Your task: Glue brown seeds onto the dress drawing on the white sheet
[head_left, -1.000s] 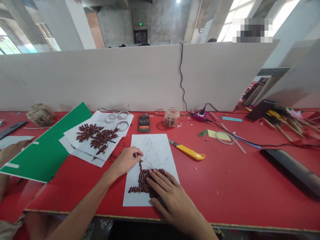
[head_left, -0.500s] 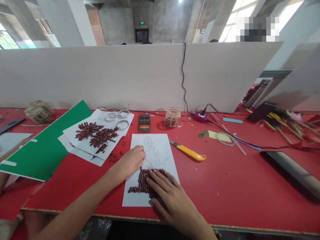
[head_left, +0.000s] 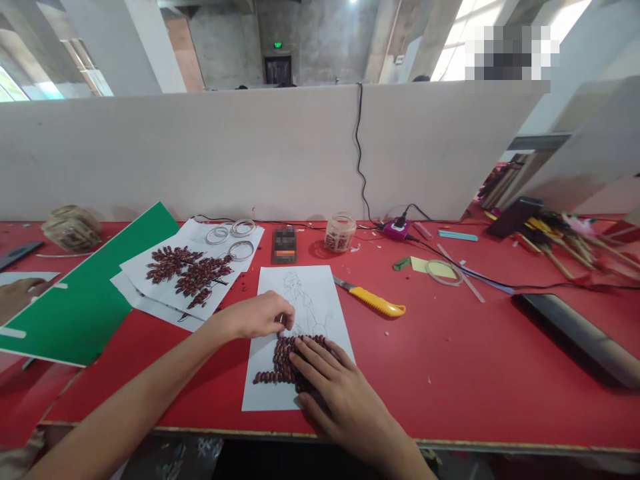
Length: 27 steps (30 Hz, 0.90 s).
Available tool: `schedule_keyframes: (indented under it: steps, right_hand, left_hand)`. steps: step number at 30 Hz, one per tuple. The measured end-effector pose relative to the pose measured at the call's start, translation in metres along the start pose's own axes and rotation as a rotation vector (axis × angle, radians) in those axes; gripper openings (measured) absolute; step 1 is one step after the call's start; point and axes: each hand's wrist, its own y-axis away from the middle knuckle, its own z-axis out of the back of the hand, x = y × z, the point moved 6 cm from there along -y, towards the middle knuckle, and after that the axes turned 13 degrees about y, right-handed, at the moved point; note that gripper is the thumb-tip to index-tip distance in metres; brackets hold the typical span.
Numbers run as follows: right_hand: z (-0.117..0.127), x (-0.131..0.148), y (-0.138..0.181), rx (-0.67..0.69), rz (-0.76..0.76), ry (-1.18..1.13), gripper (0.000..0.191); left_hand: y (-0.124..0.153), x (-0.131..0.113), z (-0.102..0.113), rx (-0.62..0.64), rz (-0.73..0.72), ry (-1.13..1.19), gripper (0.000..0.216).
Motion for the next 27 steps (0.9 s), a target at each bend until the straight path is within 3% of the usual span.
schedule_keyframes:
  steps: [8,16,19,22,24,27]
  right_hand:
    - [0.001,-0.001,0.0,0.042,-0.002,0.005,0.06]
    - [0.002,0.001,0.0,0.051,-0.005,0.004,0.058]
    - [0.001,0.0,0.0,0.048,-0.007,0.011,0.058]
    - [0.0,0.0,0.0,0.026,-0.006,0.005,0.059]
    - [0.0,0.0,-0.001,0.021,-0.005,0.0,0.059]
    - [0.0,0.0,-0.001,0.034,-0.007,0.002,0.058]
  left_hand:
    - [-0.027,0.001,-0.007,0.26,0.11,-0.135,0.028]
    - [-0.037,0.005,-0.015,0.262,0.141,-0.228,0.028]
    - [-0.031,0.003,-0.007,0.2,0.107,-0.199,0.023]
    - [-0.01,-0.003,0.004,0.042,0.019,-0.189,0.009]
    - [0.01,-0.006,0.005,-0.1,-0.058,-0.224,0.017]
    - [0.04,-0.001,-0.01,-0.28,-0.139,-0.34,0.029]
